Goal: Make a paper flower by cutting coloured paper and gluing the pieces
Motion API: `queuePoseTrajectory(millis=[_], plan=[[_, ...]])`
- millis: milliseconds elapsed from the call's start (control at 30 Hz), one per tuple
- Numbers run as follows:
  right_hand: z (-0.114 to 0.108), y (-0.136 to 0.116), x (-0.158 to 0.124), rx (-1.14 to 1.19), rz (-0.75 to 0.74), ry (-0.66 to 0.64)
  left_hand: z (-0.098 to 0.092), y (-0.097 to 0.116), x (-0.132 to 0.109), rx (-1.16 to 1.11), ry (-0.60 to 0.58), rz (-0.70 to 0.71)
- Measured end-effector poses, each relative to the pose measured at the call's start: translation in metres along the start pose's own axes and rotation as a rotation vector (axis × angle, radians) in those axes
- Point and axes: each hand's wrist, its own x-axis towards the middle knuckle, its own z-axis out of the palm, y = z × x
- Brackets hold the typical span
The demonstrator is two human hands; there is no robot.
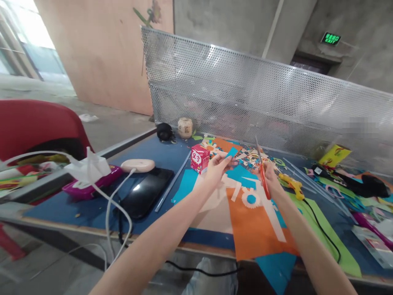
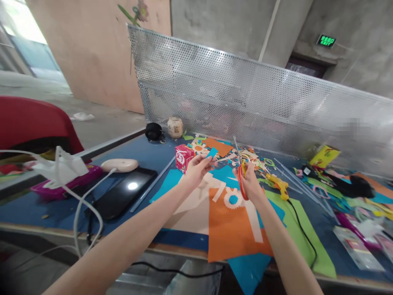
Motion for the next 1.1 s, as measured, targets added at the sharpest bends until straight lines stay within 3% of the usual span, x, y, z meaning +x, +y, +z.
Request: queuePoseTrajectory(millis=[133,500,800,1100], plan=[[0.002,-0.014,-0.008,-0.100,-0.014,-0.135,0.005,0.009,-0.005,-0.045,-0.051,0.036],[0.002,-0.015,-0.047,0.103,0.055,-0.399,0.016,0.011,-0.027,0.093,-0.154,0.078],[0.003,-0.012,-0.045,0.162,0.095,-0.360,0.019,0.008,-0.030,0.186,-0.148,0.051],[0.003,-0.013,-0.045,0.126,0.123,-0.384,0.015,0.005,-0.027,0.360,-0.158,0.151]])
